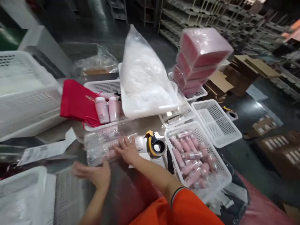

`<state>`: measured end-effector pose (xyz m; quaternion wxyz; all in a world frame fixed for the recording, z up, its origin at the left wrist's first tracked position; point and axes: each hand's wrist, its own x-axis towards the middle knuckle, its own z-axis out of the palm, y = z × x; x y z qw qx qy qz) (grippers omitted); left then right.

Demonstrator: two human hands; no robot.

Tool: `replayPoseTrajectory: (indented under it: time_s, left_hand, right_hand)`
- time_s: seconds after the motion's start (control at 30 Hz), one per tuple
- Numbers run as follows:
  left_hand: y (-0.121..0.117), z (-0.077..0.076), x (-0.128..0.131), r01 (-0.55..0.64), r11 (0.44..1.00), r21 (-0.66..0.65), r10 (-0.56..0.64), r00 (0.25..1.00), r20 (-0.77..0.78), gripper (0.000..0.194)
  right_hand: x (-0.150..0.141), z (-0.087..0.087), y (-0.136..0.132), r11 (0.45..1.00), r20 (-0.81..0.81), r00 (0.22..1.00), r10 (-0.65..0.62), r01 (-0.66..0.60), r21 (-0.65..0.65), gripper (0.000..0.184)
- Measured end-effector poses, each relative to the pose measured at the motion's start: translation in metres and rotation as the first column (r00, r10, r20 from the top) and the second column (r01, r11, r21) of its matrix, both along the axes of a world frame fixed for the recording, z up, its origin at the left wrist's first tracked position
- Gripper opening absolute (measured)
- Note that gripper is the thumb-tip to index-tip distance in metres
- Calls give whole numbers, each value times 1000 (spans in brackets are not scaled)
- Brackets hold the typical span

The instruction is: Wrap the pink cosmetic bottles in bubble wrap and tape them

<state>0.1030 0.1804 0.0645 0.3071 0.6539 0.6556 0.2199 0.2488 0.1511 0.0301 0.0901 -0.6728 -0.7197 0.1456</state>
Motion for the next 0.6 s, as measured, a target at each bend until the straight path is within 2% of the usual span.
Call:
replayPoseTrajectory:
  time_s: [0.03, 0.07, 0.1, 0.13, 0.17, 0.23, 0.3, 0.33, 0.4, 0.47, 0.5, 0.53, 0.6]
  left_hand:
    - [0, -1, 2, 178, 978, 109, -167, 980, -105, 78]
    - [2, 0, 5, 351, 925, 144, -321, 926, -197, 78]
    - [6, 0, 10, 521, 846, 114, -476, 834, -278, 77]
    - [11, 1, 15, 632, 772, 62, -576, 738, -351, 76]
    - [17, 1, 20, 687, 726, 15, -619, 663, -420, 75]
    - [29, 2, 27, 712, 701, -42, -614, 573, -543, 78]
    - [38, 2, 28, 727, 682, -84, -607, 498, -619, 81]
    - [42, 1, 28, 734, 672, -97, -606, 469, -642, 82]
    - [46, -1, 26, 756, 647, -101, -609, 433, -664, 81]
    - [48, -3, 25, 775, 626, -92, -616, 419, -667, 82]
    - [49, -3, 25, 782, 617, -90, -621, 413, -666, 82]
    - [49, -2, 26, 784, 613, -93, -624, 409, -666, 84]
    - [47, 0, 28, 777, 621, -101, -622, 410, -667, 88]
  right_hand:
    - [-1, 2, -1, 1000, -2, 1000, 4, -4, -11, 59]
    - [-2, 5, -1, 1000, -12, 1000, 14, -14, -27, 63]
    - [-2, 8, -3, 999, -30, 999, 23, -24, -47, 68]
    - [-1, 13, -5, 998, -57, 998, 22, -26, -62, 72]
    - [3, 18, -9, 998, -90, 996, 0, -6, -63, 75]
    - [20, 31, -27, 995, -163, 981, -102, 103, -2, 70]
    - [50, 44, -62, 943, -231, 932, -280, 312, 115, 59]
    - [69, 50, -87, 894, -254, 893, -371, 418, 164, 56]
    - [113, 61, -144, 732, -247, 760, -601, 647, 211, 51]
    - [156, 68, -204, 624, -138, 646, -751, 762, 174, 51]
    - [175, 69, -231, 625, -57, 633, -772, 773, 110, 51]
    - [191, 70, -254, 663, 36, 662, -748, 749, 3, 51]
    - [214, 67, -285, 701, 199, 730, -654, 683, -205, 45]
